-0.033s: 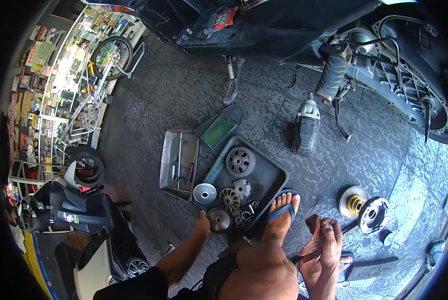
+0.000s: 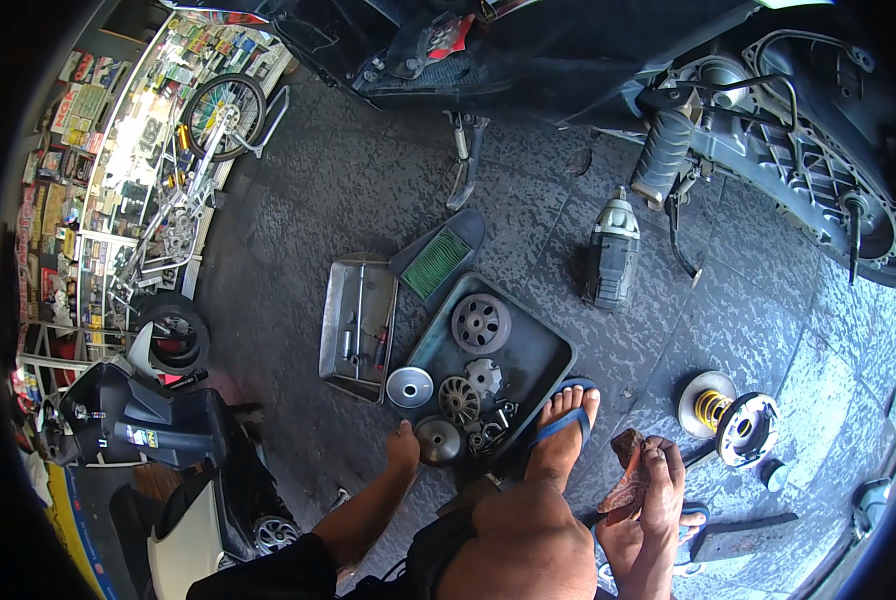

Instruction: The person cleans and reassembles mechanical components of a motorcycle's transmission, handling a pulley, weights, and a spring while applying lubricant by hand.

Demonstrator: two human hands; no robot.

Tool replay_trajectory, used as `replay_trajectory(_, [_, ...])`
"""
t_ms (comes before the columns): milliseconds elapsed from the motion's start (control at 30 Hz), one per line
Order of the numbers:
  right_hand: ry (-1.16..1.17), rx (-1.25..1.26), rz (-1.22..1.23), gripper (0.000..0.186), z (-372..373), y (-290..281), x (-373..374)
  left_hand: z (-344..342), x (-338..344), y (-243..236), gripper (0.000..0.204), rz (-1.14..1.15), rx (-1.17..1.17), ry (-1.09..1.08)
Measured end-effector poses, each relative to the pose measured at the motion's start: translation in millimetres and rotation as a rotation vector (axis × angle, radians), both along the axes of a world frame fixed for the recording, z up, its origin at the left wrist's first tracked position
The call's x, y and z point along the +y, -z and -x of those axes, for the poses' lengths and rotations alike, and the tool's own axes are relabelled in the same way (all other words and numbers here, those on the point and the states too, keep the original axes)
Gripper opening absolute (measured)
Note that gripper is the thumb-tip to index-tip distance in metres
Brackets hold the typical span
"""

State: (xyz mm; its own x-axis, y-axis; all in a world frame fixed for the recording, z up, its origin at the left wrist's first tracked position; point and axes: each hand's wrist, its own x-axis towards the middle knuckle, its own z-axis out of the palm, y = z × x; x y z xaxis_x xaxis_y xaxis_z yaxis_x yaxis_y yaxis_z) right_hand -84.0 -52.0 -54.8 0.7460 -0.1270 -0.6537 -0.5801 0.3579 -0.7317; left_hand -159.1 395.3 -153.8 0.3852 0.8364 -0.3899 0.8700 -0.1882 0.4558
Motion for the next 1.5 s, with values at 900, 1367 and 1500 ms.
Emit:
replay_trajectory(900, [0.031, -0.163, -0.185, 0.021, -39.9, -35.8, 23.9, -126.2, -69.4, -75.9, 0.046, 1.001, -0.79, -0.03])
replay_trajectory(1367, [-0.158, -0.917, 0.954, 0.048, -32.4, -88.8, 101.6, -146.5, -206.0, -158.4, 0.059, 1.998, -0.537, 0.116])
replay_trajectory(1500, [-0.336, -0.788, 1.178, 0.069, -16.9, -86.7, 110.5, -126.9, -226.4, -186.3, 0.057, 1.837, -0.702, 0.358])
